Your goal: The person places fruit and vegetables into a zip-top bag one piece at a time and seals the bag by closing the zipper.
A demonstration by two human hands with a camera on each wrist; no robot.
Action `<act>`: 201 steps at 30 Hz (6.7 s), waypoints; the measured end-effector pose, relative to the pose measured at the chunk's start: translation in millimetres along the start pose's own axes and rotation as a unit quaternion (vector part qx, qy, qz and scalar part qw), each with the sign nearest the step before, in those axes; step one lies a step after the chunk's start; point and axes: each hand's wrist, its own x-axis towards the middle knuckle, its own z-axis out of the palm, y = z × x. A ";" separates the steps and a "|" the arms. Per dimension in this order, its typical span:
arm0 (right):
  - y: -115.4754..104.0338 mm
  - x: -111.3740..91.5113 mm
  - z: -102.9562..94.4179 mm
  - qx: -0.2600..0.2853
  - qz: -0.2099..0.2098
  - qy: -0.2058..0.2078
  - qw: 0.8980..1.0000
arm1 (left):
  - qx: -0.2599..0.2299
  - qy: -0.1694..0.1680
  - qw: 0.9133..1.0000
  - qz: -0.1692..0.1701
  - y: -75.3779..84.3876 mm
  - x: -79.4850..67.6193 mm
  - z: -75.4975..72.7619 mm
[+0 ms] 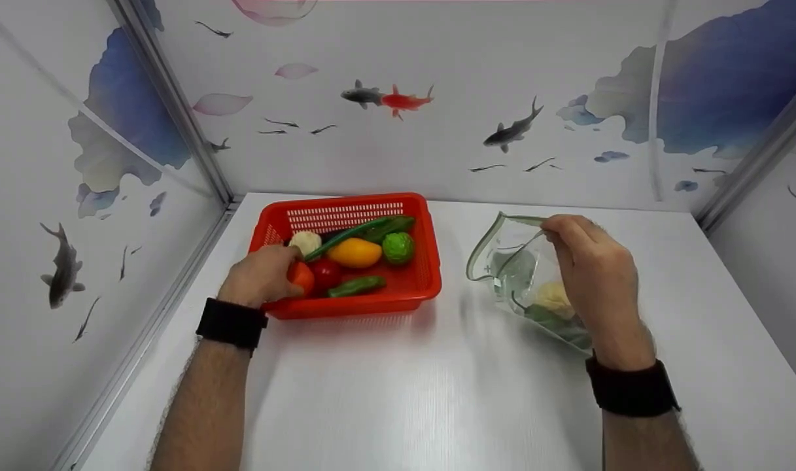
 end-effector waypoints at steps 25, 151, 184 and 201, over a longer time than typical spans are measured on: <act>-0.1 1.5 -1.7 -0.002 0.005 0.001 1.000 | -0.002 0.149 0.986 0.073 65.8 -9.0 -15.9; -2.0 2.1 -5.5 -0.002 0.015 0.007 1.000 | 0.031 -0.050 0.998 0.011 131.7 17.2 35.1; 1.9 1.8 -5.3 0.002 0.014 -0.002 1.000 | -0.099 -0.073 0.985 -0.125 126.6 60.3 59.2; 2.0 2.4 -5.8 -0.008 0.004 -0.003 1.000 | -0.091 -0.031 0.993 -0.067 118.8 64.7 64.7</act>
